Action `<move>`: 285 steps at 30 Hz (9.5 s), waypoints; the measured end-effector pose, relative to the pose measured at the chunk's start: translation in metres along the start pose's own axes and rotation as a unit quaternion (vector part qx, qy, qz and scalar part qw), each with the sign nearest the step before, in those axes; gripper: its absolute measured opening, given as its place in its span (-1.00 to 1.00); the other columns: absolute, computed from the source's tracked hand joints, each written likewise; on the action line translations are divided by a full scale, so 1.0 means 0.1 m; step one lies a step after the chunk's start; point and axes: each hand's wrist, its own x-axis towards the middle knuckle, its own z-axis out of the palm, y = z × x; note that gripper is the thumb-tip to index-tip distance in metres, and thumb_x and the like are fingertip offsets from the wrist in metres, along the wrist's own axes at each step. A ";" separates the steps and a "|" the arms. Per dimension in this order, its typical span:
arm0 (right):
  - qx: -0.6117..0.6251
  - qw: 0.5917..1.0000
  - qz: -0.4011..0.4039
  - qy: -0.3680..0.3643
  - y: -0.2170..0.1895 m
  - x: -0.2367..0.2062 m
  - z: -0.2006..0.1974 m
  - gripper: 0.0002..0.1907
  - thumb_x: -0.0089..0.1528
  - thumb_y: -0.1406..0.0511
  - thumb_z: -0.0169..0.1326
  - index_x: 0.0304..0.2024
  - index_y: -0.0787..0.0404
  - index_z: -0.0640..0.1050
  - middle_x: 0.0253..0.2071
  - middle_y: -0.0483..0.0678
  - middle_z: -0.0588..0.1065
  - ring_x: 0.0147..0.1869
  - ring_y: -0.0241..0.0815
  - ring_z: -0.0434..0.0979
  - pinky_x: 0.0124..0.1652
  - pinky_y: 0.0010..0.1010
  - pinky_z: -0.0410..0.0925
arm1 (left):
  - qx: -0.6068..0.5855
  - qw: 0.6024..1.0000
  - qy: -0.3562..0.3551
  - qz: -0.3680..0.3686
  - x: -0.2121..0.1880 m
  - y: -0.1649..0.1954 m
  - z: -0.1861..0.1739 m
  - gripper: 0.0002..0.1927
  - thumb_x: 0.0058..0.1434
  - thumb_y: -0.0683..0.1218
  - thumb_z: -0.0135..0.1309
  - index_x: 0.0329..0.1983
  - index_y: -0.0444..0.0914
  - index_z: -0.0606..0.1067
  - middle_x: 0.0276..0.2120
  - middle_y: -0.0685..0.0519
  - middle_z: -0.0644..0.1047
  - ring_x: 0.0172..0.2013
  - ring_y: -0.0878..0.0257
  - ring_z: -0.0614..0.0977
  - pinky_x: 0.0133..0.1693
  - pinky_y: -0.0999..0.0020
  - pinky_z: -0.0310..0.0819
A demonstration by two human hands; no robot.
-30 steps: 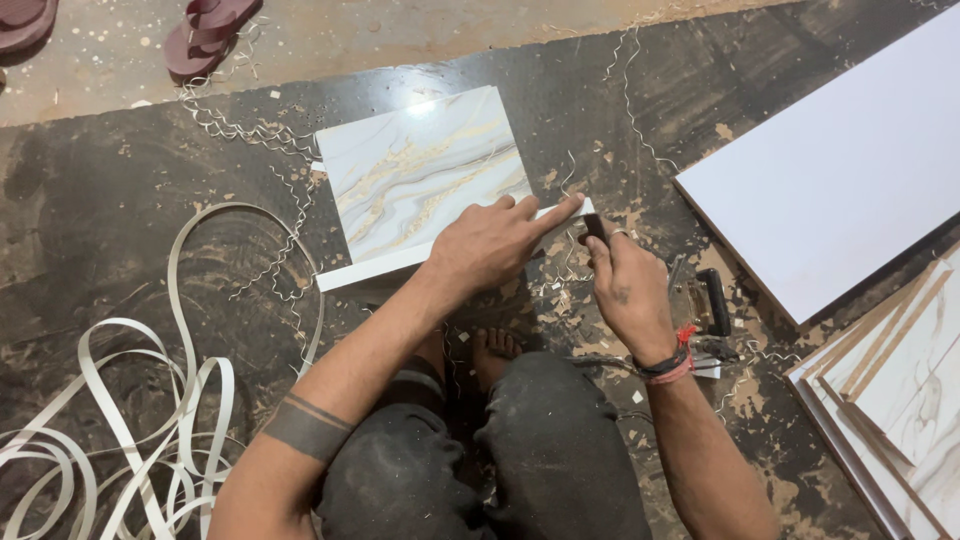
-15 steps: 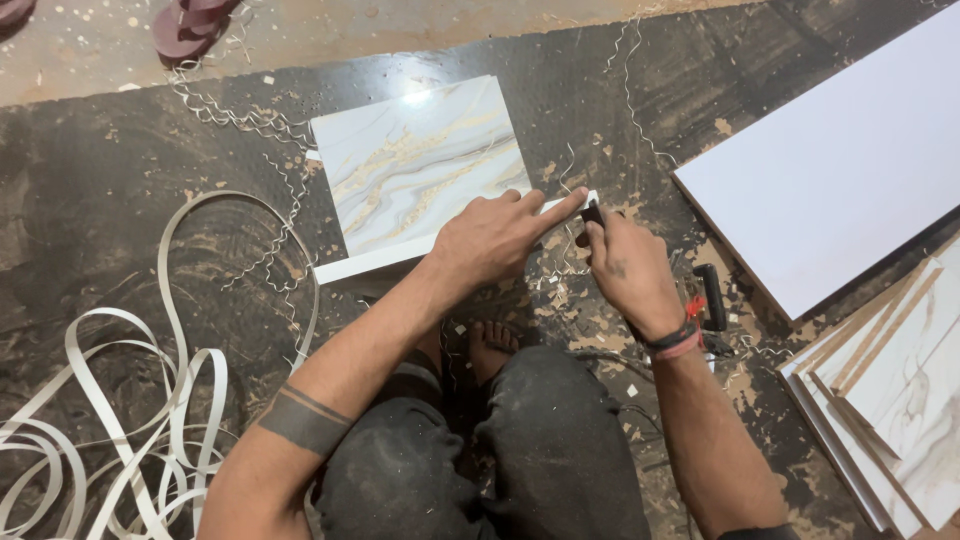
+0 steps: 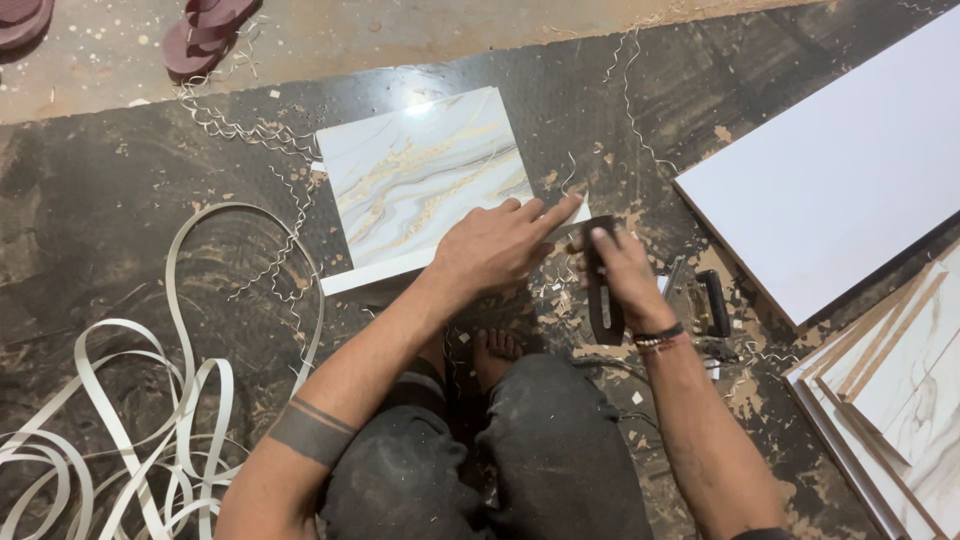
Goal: The person sits on the floor and applies white edge banding tape to the edges of marble-patterned particle board panels. They align the tape along a panel edge, press it with a heated edge-banding iron, then trim the excess tape ends with a small hand cutter and set finished panels on a stack.
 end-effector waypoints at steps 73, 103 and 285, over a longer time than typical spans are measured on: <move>0.194 0.936 -0.277 -0.098 0.48 0.21 0.22 -0.61 0.40 0.06 0.11 0.09 0.18 0.45 0.03 -0.09 0.51 0.20 -0.29 0.44 0.27 -0.40 0.27 | 0.086 0.970 -0.223 -0.035 0.17 -0.19 -0.79 -0.70 0.42 0.15 -0.17 0.12 0.23 0.52 -0.22 0.04 0.66 -0.25 -0.04 0.69 -0.25 0.00 0.58; 0.056 0.959 -0.260 -0.100 0.20 0.14 -0.01 -0.72 0.40 0.26 0.11 0.13 0.22 0.51 0.06 -0.07 0.57 0.15 -0.31 0.54 0.16 -0.44 0.40 | -0.050 0.997 0.001 -0.055 0.35 -0.10 -0.40 -0.67 0.37 0.20 -0.07 0.01 -0.04 0.52 -0.30 -0.02 0.65 -0.26 -0.09 0.66 -0.30 -0.04 0.49; 0.014 0.934 -0.352 -0.059 0.34 -1.33 -0.95 -0.72 0.33 0.48 0.04 0.01 0.07 0.35 0.11 -0.01 0.47 0.07 -0.27 0.43 0.09 -0.43 0.34 | 0.140 0.933 0.327 0.046 -2.54 0.69 -0.56 -0.78 0.35 -0.23 0.26 -0.09 -0.16 0.43 -0.05 0.04 0.57 0.03 0.11 0.64 0.08 0.14 0.57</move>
